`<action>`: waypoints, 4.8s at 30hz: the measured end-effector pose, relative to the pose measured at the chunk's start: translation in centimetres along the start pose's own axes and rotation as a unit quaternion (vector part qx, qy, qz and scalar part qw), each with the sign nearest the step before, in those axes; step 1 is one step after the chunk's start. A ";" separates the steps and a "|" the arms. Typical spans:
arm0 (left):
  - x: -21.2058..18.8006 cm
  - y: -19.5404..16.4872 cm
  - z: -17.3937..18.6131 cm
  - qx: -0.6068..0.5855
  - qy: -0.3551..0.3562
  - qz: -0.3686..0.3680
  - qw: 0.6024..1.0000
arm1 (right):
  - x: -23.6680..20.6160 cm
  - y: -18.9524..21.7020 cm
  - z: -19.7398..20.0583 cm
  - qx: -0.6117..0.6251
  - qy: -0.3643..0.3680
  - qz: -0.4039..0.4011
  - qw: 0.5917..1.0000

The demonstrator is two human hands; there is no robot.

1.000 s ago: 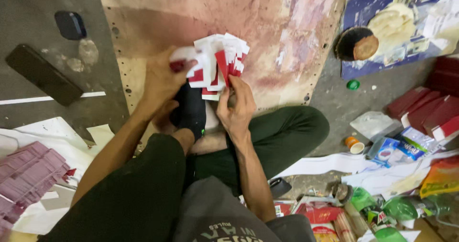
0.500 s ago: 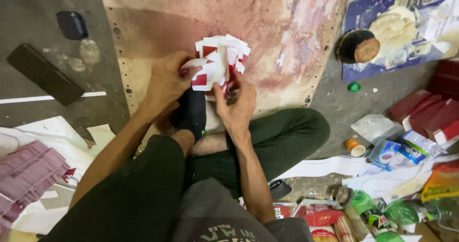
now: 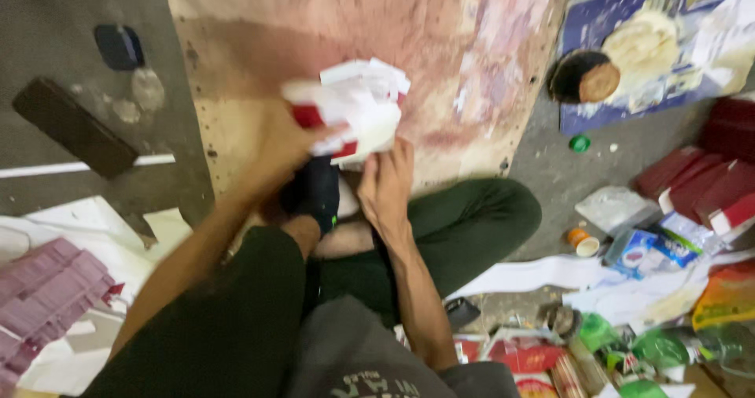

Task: The person sits on the floor and repeatedly rubs a small, round, dark object against the edges of a stack of white paper pads with red borders. The person handles the stack, flips it, and continues rubbing the edges with the object.

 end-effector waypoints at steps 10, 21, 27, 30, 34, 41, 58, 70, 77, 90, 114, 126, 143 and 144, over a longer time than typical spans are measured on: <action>-0.8 1.2 -3.5 -0.130 0.116 0.053 0.983 | 0.5 -1.2 0.1 0.058 -0.007 -0.021 0.998; -1.2 0.3 -4.3 -0.081 0.139 0.001 0.987 | 0.3 -4.9 0.4 0.090 -0.042 -0.220 0.971; -0.7 -0.9 -3.5 0.038 0.077 -0.097 0.992 | 1.4 -1.3 0.2 0.021 -0.015 0.010 1.000; -0.7 -1.6 -3.3 0.031 0.049 -0.147 0.987 | 1.8 -2.0 -0.5 0.007 0.020 -0.023 1.000; -1.1 -2.3 -4.3 0.153 0.080 -0.219 0.960 | 1.9 -2.5 -1.9 0.027 0.068 -0.001 0.997; -1.3 -1.8 -5.1 0.206 0.117 -0.231 0.944 | 7.4 -4.0 1.8 0.081 0.125 -0.088 0.985; 0.6 -1.1 -4.7 0.204 0.148 -0.157 0.955 | 9.3 -1.9 -0.1 0.196 -0.231 0.035 0.952; 3.4 -4.7 -4.6 0.112 0.307 -0.242 0.914 | 3.2 -2.5 -2.7 0.273 -0.124 -0.231 0.926; 7.3 -6.2 -0.8 0.098 0.168 -0.259 0.946 | 4.9 -1.1 -1.7 0.181 -0.047 -0.221 0.957; 4.6 -2.2 1.7 0.267 0.010 -0.218 0.939 | 6.9 -1.7 -0.8 -0.228 0.001 0.018 0.974; 3.1 -3.7 -5.9 -0.205 0.212 -0.064 0.953 | 8.1 -7.4 -0.6 0.502 -0.135 -0.272 0.810; 3.0 -6.2 -6.2 -0.230 0.251 -0.191 0.921 | 7.3 -4.5 -1.4 0.605 -0.077 -0.093 0.787; 1.2 -5.1 -6.4 0.020 0.214 -0.233 0.948 | 3.0 -0.5 -0.5 0.010 -0.033 0.147 0.989; 1.1 -5.3 -6.1 0.059 0.206 -0.238 0.947 | 2.7 -0.4 -1.4 -0.093 0.011 0.148 0.985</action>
Point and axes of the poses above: each hand's wrist, its own x-axis towards the middle knuckle, its own z-axis out of the back of the hand, y = z × x, the point moved 8 cm from there along x, towards the middle knuckle, and after that the axes turned 1 degree about y, right-handed, at the moved point
